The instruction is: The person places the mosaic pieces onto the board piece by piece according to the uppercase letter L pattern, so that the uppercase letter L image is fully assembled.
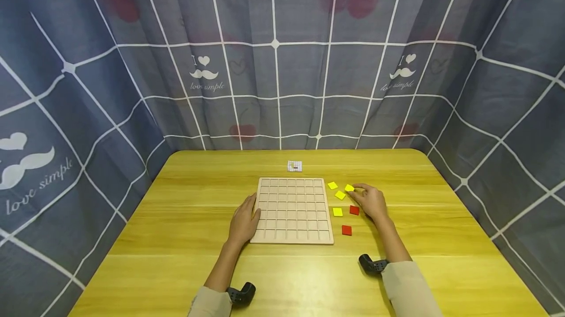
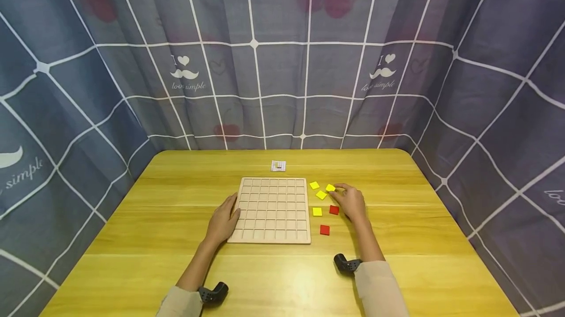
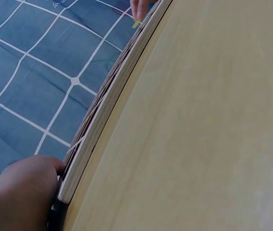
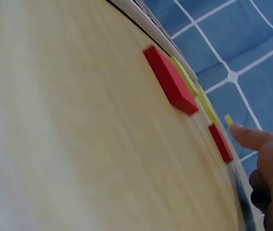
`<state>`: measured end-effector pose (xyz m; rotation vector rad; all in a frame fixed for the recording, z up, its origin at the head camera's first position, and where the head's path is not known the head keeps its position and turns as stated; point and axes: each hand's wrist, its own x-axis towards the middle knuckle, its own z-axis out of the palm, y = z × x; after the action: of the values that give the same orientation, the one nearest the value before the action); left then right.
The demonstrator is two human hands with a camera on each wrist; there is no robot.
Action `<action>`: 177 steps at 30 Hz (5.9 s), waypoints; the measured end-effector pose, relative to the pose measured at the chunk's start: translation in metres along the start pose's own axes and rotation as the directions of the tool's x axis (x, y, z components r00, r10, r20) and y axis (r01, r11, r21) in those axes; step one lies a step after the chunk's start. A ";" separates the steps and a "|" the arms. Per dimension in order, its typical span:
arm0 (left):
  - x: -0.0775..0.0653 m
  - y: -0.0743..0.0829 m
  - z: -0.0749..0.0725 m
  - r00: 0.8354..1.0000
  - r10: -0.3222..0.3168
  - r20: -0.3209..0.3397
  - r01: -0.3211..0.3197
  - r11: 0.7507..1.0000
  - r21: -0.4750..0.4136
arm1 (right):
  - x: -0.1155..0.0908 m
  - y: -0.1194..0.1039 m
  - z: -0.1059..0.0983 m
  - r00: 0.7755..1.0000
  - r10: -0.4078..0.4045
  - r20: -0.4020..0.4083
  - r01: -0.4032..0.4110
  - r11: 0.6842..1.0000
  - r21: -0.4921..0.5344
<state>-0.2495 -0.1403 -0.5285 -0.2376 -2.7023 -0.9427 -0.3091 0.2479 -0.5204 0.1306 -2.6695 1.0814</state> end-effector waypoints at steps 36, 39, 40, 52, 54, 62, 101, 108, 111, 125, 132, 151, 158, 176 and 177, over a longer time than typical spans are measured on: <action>0.000 0.000 0.000 0.999 0.040 -0.005 -0.040 0.999 0.005 | 0.038 -0.123 0.125 0.939 -0.230 0.254 0.206 0.971 0.118; 0.000 0.000 0.000 0.999 0.041 -0.005 -0.041 0.999 0.002 | 0.037 -0.122 0.127 0.939 -0.244 0.241 0.231 0.969 0.082; -0.001 0.000 -0.001 0.999 0.043 -0.007 -0.043 0.999 0.002 | 0.037 -0.122 0.128 0.939 -0.251 0.235 0.242 0.968 0.066; -0.001 0.001 -0.001 0.999 0.049 -0.004 -0.049 0.999 0.008 | 0.037 -0.121 0.129 0.932 -0.258 0.253 0.264 0.965 0.011; -0.001 0.001 -0.001 0.999 0.045 -0.003 -0.045 0.999 0.005 | 0.037 -0.120 0.127 0.929 -0.262 0.260 0.265 0.964 0.023; 0.000 0.001 0.001 1.000 0.029 0.003 -0.029 1.000 0.009 | 0.032 -0.105 0.106 0.944 -0.226 0.242 0.189 0.968 0.167; -0.001 0.000 -0.001 0.999 0.044 0.006 -0.044 0.999 0.022 | 0.021 -0.052 0.041 0.999 -0.041 -0.019 0.040 0.999 -0.035; -0.002 0.000 -0.002 0.999 0.044 0.002 -0.044 0.999 0.011 | 0.016 -0.091 0.065 0.980 -0.193 0.045 0.190 0.980 0.058; -0.002 0.001 -0.002 0.999 0.038 0.007 -0.038 0.999 0.008 | 0.013 -0.103 0.082 0.968 -0.237 0.079 0.233 0.971 0.058; -0.002 0.000 -0.001 0.999 0.042 0.002 -0.042 0.999 0.002 | 0.007 -0.126 0.121 0.944 -0.272 0.189 0.272 0.962 0.027; -0.001 0.001 -0.001 0.999 0.036 0.012 -0.036 0.999 0.005 | 0.006 -0.127 0.122 0.938 -0.288 0.194 0.288 0.957 0.032; -0.002 0.000 -0.001 1.000 0.031 0.006 -0.031 0.999 0.011 | 0.003 -0.100 0.083 0.979 -0.185 0.087 0.169 0.972 0.166; -0.002 0.000 0.000 0.999 0.046 0.001 -0.046 0.999 0.018 | -0.001 -0.067 0.041 0.990 -0.142 -0.003 0.141 0.985 0.097; -0.001 0.002 -0.001 0.999 0.035 0.012 -0.036 0.999 0.024 | -0.009 -0.022 0.012 0.997 -0.023 0.079 0.031 0.994 -0.105; -0.001 0.001 -0.001 0.999 0.035 0.012 -0.036 0.999 0.023 | -0.009 -0.022 0.012 0.997 -0.028 0.078 0.036 0.994 -0.103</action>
<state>-0.2480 -0.1400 -0.5270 -0.2863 -2.7087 -0.9022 -0.2991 0.2238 -0.5163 0.1977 -2.7754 0.9435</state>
